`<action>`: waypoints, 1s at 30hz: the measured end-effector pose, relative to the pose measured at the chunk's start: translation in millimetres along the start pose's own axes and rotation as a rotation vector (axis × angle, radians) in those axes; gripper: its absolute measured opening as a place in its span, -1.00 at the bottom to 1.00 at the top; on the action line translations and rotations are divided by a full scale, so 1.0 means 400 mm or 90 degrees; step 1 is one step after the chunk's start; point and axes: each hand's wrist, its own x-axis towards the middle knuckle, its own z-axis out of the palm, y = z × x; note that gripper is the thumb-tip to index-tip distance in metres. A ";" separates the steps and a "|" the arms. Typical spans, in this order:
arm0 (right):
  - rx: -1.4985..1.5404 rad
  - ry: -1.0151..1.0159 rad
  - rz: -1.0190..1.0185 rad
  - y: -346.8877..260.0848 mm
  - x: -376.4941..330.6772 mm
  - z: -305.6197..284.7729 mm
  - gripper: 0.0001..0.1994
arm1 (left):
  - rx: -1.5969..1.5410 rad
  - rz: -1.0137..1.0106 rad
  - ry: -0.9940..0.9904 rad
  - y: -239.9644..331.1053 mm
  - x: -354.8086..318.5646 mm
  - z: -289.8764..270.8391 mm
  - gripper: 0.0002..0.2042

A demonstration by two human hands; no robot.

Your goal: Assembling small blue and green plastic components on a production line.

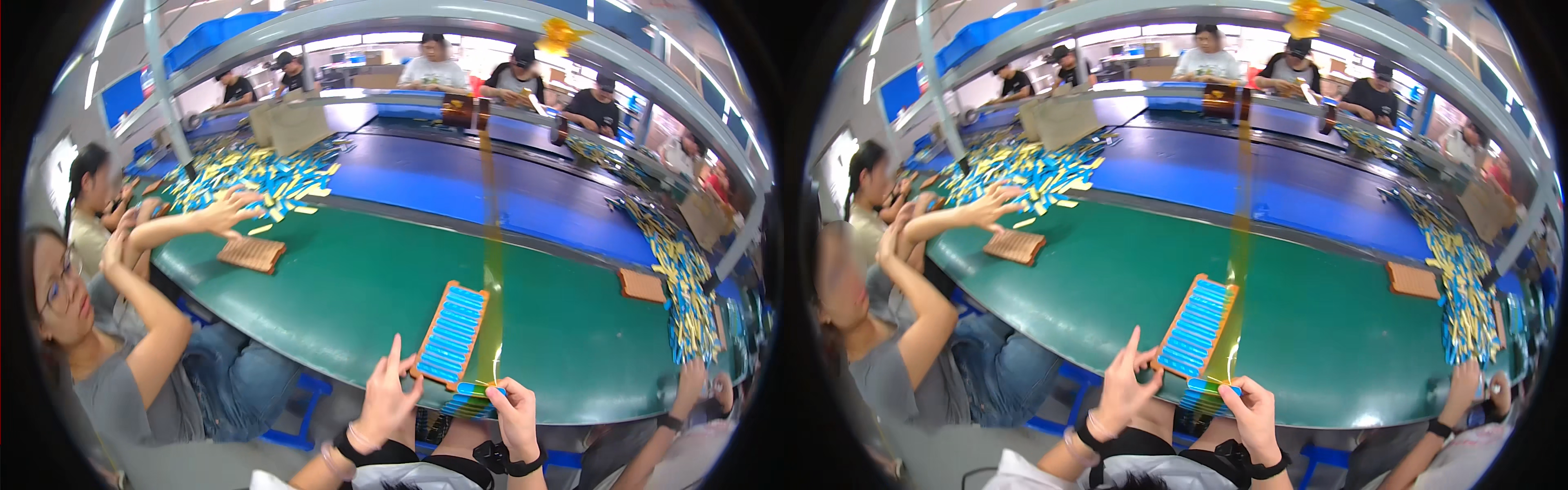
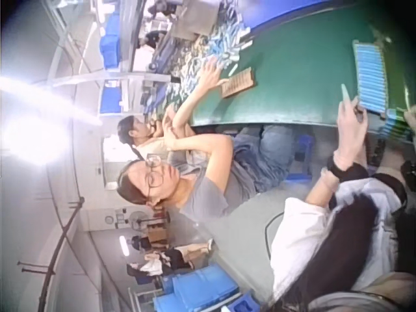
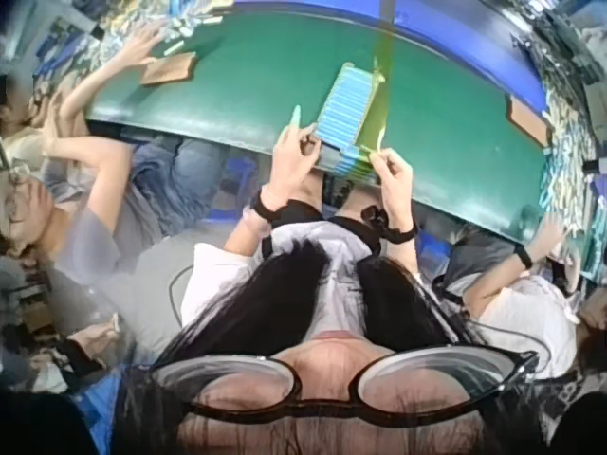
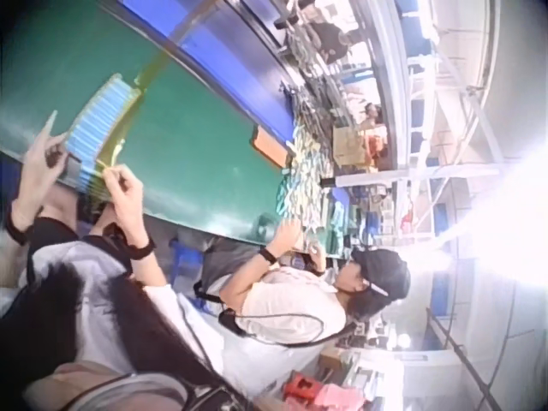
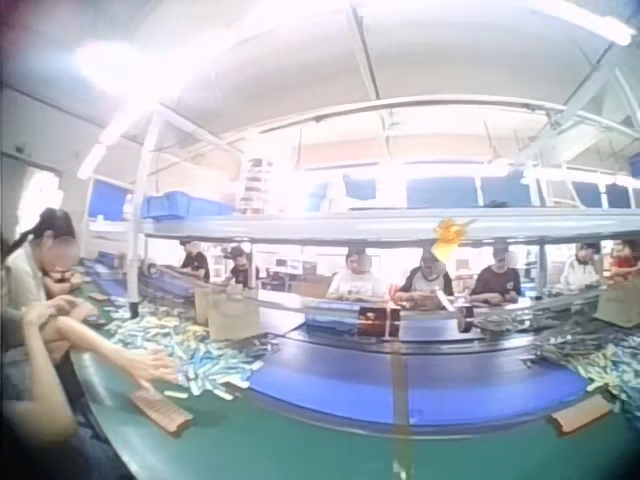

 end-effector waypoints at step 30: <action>-0.076 0.166 0.150 0.005 -0.135 0.027 -0.76 | 0.048 0.040 -0.208 0.080 -0.104 0.025 -0.38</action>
